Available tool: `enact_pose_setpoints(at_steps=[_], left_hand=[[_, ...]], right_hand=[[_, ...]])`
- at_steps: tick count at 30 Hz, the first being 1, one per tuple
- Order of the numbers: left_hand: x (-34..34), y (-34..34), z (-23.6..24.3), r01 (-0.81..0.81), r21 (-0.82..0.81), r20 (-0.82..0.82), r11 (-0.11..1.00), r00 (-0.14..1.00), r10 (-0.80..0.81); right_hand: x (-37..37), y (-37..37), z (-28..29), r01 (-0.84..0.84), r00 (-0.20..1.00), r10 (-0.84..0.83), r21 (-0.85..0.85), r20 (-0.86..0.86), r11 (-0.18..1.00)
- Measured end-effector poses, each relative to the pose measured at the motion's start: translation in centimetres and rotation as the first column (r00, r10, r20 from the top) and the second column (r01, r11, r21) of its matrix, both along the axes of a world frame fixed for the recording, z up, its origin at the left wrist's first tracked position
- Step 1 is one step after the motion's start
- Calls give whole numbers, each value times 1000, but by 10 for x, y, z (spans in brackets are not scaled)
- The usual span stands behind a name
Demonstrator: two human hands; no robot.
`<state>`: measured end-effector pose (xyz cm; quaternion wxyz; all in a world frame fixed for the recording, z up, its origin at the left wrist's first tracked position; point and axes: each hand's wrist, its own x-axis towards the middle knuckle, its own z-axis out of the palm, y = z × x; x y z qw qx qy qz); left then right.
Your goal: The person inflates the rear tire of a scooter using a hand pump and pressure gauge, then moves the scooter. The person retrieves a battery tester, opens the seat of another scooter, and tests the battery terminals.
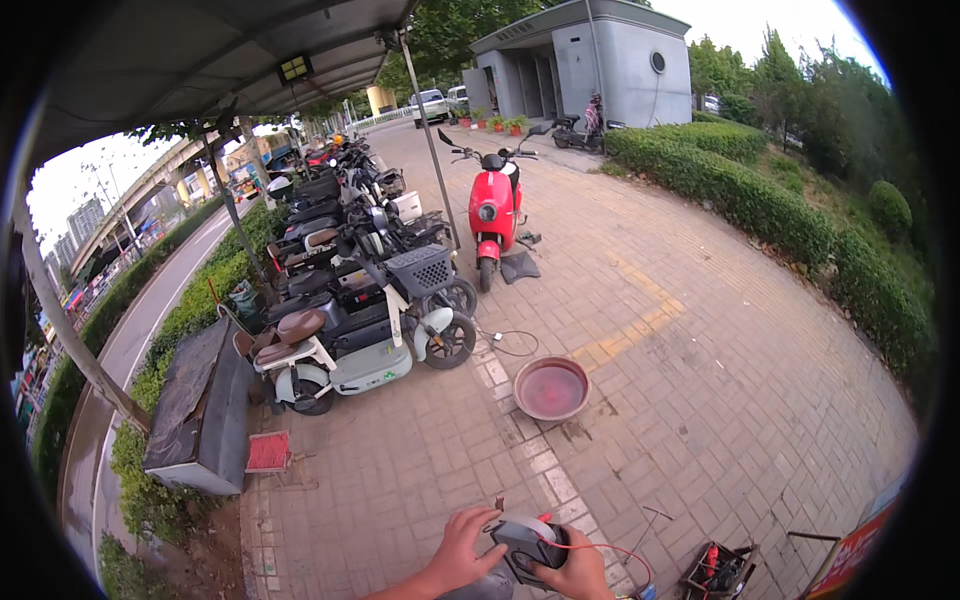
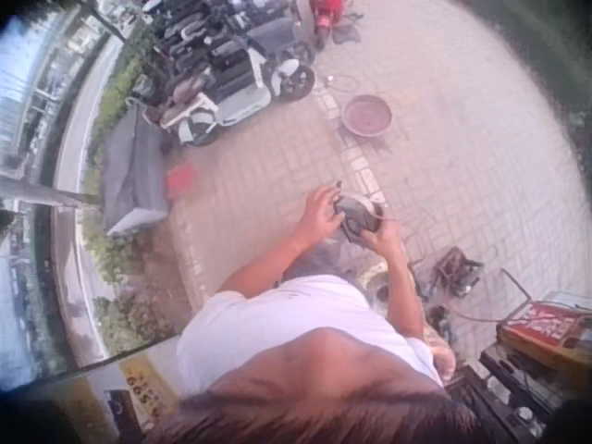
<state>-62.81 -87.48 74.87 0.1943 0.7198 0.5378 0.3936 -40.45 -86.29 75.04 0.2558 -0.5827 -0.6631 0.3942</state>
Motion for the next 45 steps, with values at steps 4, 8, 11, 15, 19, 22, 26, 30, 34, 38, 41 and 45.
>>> enact_pose_setpoints(at_steps=[4, 8, 11, 15, 19, 22, 26, 30, 34, 38, 41, 45], left_hand=[[17, 162, -15, 260, -23, -23, 965, 965, -260], [54, 298, -19, 584, -280, 64, 762, 804, -592], [101, 379, -23, 638, -319, 194, 700, 767, -611], [161, 476, -60, 496, -249, -72, 832, 847, -527], [200, 596, -98, 226, -505, -80, 833, 949, -306], [218, 685, -93, 71, -541, -78, 838, 988, -135], [236, 767, -58, 79, -323, -8, 943, 996, -86], [261, 873, -27, -95, -335, -77, 937, 994, 73], [280, 994, -9, 33, -192, -71, 981, 996, -47], [319, 1124, 12, 290, -172, -90, 942, 947, -308], [349, 1224, 33, 500, -61, -201, 864, 842, -501], [372, 1350, 68, 627, -136, -270, 767, 722, -638]], right_hand=[[27, 112, -19, -120, 978, 120, 12, -173, 993], [67, 196, -20, 10, 986, -36, -160, -161, 987], [93, 251, -6, 218, 760, -257, -138, -597, 966], [142, 365, -25, 295, 703, -404, -276, -585, 915], [212, 491, -77, 79, 53, -199, -195, -978, 978], [280, 586, -71, 33, -401, -210, -243, -892, 969], [315, 711, -34, 96, -434, -610, -708, -663, 700], [319, 817, -27, 67, -143, -650, -663, -746, 746], [338, 949, -33, 102, 387, -274, -254, -881, 962], [362, 1082, -16, -121, 936, 138, 72, -325, 990], [364, 1167, -5, -264, 928, 276, 81, -251, 961], [359, 1286, 5, -177, 953, 175, 17, -248, 984]])
